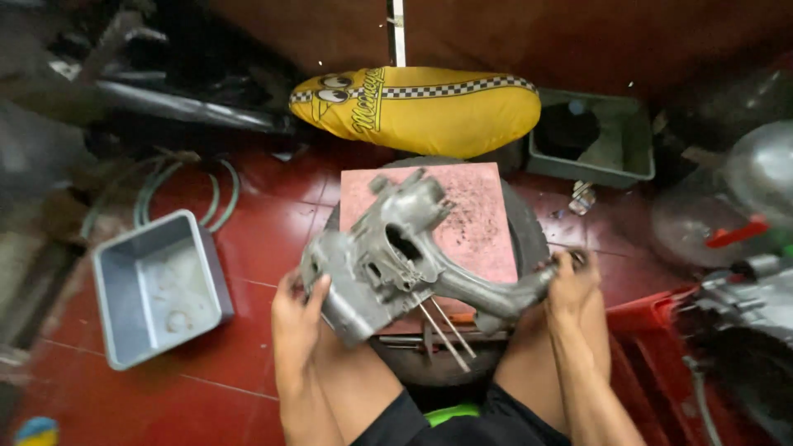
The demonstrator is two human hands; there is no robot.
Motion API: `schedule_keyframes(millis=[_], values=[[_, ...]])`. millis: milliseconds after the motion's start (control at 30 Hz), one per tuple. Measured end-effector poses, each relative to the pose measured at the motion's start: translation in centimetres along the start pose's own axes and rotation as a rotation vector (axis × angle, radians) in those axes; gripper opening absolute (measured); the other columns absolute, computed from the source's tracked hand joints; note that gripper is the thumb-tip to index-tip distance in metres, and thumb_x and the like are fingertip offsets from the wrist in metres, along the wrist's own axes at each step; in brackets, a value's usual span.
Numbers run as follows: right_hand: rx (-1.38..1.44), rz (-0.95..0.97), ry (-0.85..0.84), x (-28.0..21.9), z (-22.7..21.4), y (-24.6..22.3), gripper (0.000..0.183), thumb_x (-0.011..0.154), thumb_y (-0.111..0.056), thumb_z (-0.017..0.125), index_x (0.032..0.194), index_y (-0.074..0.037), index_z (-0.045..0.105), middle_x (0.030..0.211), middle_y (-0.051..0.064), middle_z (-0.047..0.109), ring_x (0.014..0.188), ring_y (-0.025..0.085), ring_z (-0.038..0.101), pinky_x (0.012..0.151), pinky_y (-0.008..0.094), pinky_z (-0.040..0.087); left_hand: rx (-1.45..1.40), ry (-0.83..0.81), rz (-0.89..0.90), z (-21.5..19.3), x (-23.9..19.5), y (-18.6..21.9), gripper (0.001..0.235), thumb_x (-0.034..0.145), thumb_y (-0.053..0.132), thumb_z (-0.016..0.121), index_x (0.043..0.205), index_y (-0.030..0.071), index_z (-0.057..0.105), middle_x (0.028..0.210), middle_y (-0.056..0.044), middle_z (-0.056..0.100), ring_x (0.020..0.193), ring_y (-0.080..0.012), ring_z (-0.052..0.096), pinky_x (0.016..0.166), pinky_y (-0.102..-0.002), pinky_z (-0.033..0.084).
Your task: Disassembling and cleaning components of a motorcycle engine crankcase using hand tools.
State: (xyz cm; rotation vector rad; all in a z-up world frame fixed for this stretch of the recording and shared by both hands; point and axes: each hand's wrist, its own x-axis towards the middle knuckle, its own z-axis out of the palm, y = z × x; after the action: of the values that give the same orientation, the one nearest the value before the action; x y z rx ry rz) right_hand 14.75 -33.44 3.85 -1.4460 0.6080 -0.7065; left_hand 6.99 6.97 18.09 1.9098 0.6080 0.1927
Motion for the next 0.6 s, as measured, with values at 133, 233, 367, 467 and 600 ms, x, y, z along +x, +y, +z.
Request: schedule_keyframes(millis=[133, 233, 367, 467, 600], values=[[0.126, 0.258, -0.330, 2.5, 4.6, 5.5, 0.017, 0.095, 0.000, 0.057, 0.112, -0.003, 0.057, 0.082, 0.010, 0.063, 0.059, 0.018, 0.059, 0.053, 0.029, 0.051, -0.488, -0.001, -0.019, -1.3, -4.5, -2.4, 0.051, 0.087, 0.011, 0.071, 0.131, -0.010, 0.055, 0.104, -0.017, 0.068, 0.081, -0.0176, 0.061, 0.071, -0.025, 0.049], [0.016, 0.219, -0.446, 5.2, 10.1, 10.3, 0.024, 0.091, -0.007, 0.060, 0.113, 0.001, 0.064, 0.089, 0.013, 0.067, 0.070, 0.021, 0.062, 0.065, 0.030, 0.052, -0.686, 0.066, -0.063, 0.0, -6.3, -1.6, 0.049, 0.089, 0.007, 0.068, 0.133, -0.006, 0.052, 0.108, -0.015, 0.062, 0.082, -0.0177, 0.058, 0.070, -0.027, 0.047], [0.019, 0.220, -0.625, 4.1, 12.2, 2.5, 0.034, 0.093, -0.004, 0.058, 0.126, 0.004, 0.063, 0.111, 0.013, 0.072, 0.101, 0.018, 0.070, 0.087, 0.025, 0.053, -0.990, 0.087, -0.047, 4.0, -8.6, 4.4, 0.049, 0.091, -0.002, 0.061, 0.138, 0.004, 0.047, 0.129, -0.019, 0.055, 0.107, -0.0256, 0.059, 0.083, -0.035, 0.055], [-0.040, 0.026, -0.816, 1.6, 10.1, -6.7, 0.026, 0.094, -0.008, 0.065, 0.120, -0.002, 0.069, 0.114, 0.006, 0.074, 0.102, 0.015, 0.067, 0.093, 0.025, 0.051, -0.992, 0.137, -0.113, 4.9, -7.5, 5.4, 0.057, 0.088, -0.002, 0.058, 0.142, -0.004, 0.039, 0.136, -0.024, 0.052, 0.117, -0.0315, 0.055, 0.094, -0.043, 0.050], [-0.250, 0.116, -1.253, -3.9, 7.0, -11.5, 0.048, 0.088, -0.026, 0.069, 0.134, -0.012, 0.066, 0.125, 0.005, 0.072, 0.095, 0.015, 0.065, 0.079, 0.027, 0.055, -0.906, 0.020, -0.031, 5.0, -5.5, 8.0, 0.067, 0.088, 0.003, 0.060, 0.148, -0.014, 0.034, 0.134, -0.028, 0.050, 0.116, -0.0350, 0.058, 0.098, -0.043, 0.053]])
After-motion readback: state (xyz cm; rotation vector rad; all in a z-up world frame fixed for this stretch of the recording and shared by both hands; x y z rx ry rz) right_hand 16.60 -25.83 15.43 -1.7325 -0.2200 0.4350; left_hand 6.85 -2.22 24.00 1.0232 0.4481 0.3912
